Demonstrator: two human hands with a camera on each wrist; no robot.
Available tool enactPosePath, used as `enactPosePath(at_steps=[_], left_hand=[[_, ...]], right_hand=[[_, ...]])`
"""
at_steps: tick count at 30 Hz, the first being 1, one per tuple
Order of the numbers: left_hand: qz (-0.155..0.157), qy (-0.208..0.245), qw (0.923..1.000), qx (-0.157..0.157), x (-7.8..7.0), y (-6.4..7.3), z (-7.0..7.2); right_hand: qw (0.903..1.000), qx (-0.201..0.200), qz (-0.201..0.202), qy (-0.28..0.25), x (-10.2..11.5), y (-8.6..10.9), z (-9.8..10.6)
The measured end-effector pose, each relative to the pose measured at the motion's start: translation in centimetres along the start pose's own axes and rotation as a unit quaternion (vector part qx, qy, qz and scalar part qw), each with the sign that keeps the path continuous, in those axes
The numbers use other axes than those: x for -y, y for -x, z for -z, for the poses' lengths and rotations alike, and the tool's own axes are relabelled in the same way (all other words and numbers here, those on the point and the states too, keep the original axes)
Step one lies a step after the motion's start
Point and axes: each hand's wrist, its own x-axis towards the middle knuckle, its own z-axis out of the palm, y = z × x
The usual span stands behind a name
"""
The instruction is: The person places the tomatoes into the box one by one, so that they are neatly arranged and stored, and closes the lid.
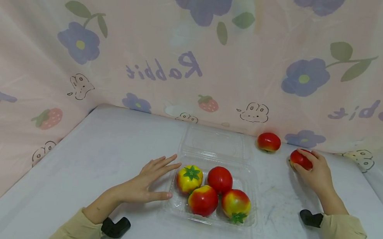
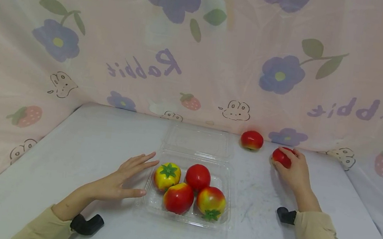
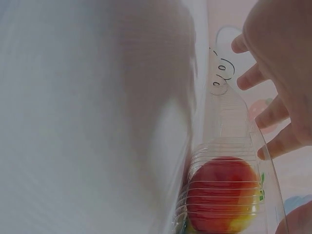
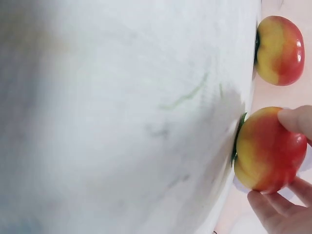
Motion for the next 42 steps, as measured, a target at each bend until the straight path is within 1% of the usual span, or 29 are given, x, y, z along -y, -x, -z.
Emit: enactPosePath(at_steps=[11,18,28,39,42], left_hand=[[-0.004,0.002,1.0,-0.002,-0.2,0.0,0.0],[-0.013,0.002,0.9999,-0.003,-0.2,0.0,0.0],[-0.013,-0.002,0.9999,-0.005,-0.1,0.0,0.0],[-0.017,0.007,0.9998,-0.005,-0.3,0.2,0.0],[-0.019,0.005,0.9998,-0.007,-0.1,0.2,-0.1]], right_hand=[[0.9999,-0.006,0.005,-0.009,0.7,0.7,0.4],[0.9998,-0.011,0.01,-0.009,1.2,1.3,0.8],[0.9992,-0.027,0.029,-0.011,1.6,2.1,1.1],[0.9989,-0.024,0.035,-0.018,2.5,3.2,1.4],[0.9987,-0.027,0.04,-0.016,2.8,3.5,1.5]])
